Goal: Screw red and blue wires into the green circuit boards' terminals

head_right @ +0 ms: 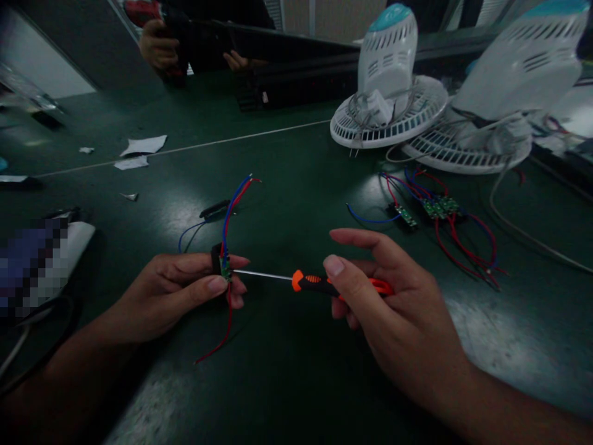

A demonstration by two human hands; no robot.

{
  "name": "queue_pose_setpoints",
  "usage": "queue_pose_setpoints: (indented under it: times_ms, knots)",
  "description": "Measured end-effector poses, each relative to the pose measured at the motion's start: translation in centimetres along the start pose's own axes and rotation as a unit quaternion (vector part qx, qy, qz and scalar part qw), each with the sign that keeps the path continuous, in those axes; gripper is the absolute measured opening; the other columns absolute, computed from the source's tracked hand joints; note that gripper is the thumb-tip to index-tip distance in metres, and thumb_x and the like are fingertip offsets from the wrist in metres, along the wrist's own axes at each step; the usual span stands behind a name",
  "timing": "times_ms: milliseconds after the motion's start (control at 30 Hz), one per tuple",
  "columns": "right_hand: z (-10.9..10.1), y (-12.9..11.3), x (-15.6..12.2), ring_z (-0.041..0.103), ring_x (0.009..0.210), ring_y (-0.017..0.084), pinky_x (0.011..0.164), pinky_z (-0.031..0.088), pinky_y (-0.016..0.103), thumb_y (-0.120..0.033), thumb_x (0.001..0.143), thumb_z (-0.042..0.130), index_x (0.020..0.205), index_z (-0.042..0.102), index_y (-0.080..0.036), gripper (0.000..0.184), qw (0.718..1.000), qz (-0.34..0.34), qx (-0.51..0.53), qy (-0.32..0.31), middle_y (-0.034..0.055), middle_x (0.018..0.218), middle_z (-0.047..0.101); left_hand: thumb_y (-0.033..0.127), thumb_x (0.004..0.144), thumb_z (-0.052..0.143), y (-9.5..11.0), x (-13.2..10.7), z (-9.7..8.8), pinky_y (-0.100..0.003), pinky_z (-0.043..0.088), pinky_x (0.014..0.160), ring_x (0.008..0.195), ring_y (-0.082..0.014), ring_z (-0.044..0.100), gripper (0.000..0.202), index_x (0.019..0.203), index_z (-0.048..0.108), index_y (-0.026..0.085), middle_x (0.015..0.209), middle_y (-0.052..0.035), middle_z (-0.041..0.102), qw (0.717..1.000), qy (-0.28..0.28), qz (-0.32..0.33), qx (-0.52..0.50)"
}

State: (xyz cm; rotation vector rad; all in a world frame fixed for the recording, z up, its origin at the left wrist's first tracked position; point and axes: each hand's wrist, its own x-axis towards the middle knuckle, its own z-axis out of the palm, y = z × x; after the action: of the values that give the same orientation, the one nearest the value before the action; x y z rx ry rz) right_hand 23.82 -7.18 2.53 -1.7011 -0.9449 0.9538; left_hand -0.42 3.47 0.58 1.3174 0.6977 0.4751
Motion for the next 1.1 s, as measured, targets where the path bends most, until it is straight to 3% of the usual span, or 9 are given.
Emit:
queue_pose_setpoints:
  times_ms: [300, 567, 800, 900, 1000, 1100]
  knots:
    - [0.32, -0.14, 0.10, 0.062, 0.048, 0.012, 0.040, 0.047, 0.018, -0.043, 0.068, 0.080, 0.105, 0.064, -0.027, 0.043, 0.999, -0.022, 0.039, 0.020, -0.0007, 0.066, 0.072, 0.015, 0.087, 0.066, 0.06, 0.23, 0.08, -0.017, 0.057, 0.072, 0.072, -0.0096, 0.072, 0.022, 0.107, 0.074, 0.022, 0.085, -0.0010, 0.078, 1.000, 0.005, -0.003, -0.006]
    - [0.19, 0.04, -0.02, 0.054, 0.048, 0.009, 0.038, 0.041, 0.017, -0.040, 0.067, 0.083, 0.106, 0.063, -0.029, 0.045, 0.997, -0.017, 0.073, 0.018, -0.0020, 0.072, 0.069, 0.015, 0.088, 0.066, -0.01, 0.12, -0.06, -0.018, 0.057, 0.073, 0.073, -0.0101, 0.072, 0.023, 0.108, 0.074, 0.022, 0.085, -0.0012, 0.078, 1.000, 0.000, 0.000, 0.000]
    - [0.31, 0.20, -0.02, 0.062, 0.062, 0.012, 0.050, 0.049, 0.020, -0.038, 0.069, 0.082, 0.106, 0.065, -0.029, 0.042, 0.997, -0.035, 0.068, 0.003, -0.0015, 0.081, 0.068, 0.016, 0.087, 0.067, 0.08, 0.23, 0.02, -0.018, 0.057, 0.073, 0.073, -0.0108, 0.072, 0.022, 0.107, 0.074, 0.020, 0.084, -0.0024, 0.078, 1.000, 0.006, -0.002, 0.005]
    - [0.24, 0.00, 0.00, 0.062, 0.056, 0.013, 0.047, 0.049, 0.020, -0.049, 0.076, 0.073, 0.109, 0.063, -0.028, 0.040, 0.995, 0.011, 0.098, -0.026, -0.0021, 0.071, 0.069, 0.016, 0.087, 0.067, 0.11, 0.27, 0.09, -0.019, 0.057, 0.072, 0.072, -0.0106, 0.072, 0.022, 0.108, 0.074, 0.020, 0.085, -0.0023, 0.078, 1.000, 0.005, -0.003, -0.002]
    - [0.10, -0.25, -0.02, 0.057, 0.043, 0.012, 0.038, 0.044, 0.019, -0.059, 0.084, 0.060, 0.108, 0.063, -0.025, 0.041, 0.997, 0.049, 0.045, -0.026, -0.0039, 0.050, 0.063, 0.016, 0.088, 0.067, 0.04, 0.26, 0.07, -0.018, 0.057, 0.072, 0.072, -0.0104, 0.071, 0.022, 0.107, 0.074, 0.021, 0.085, -0.0017, 0.078, 1.000, 0.005, -0.003, -0.001]
    - [0.02, -0.16, 0.00, 0.053, 0.038, 0.011, 0.033, 0.041, 0.017, -0.059, 0.083, 0.061, 0.104, 0.065, -0.025, 0.040, 0.999, 0.031, -0.012, -0.015, -0.0050, 0.047, 0.060, 0.017, 0.088, 0.067, -0.03, 0.15, 0.01, -0.018, 0.057, 0.072, 0.073, -0.0101, 0.071, 0.022, 0.108, 0.074, 0.021, 0.085, -0.0017, 0.078, 1.000, 0.008, -0.004, 0.003]
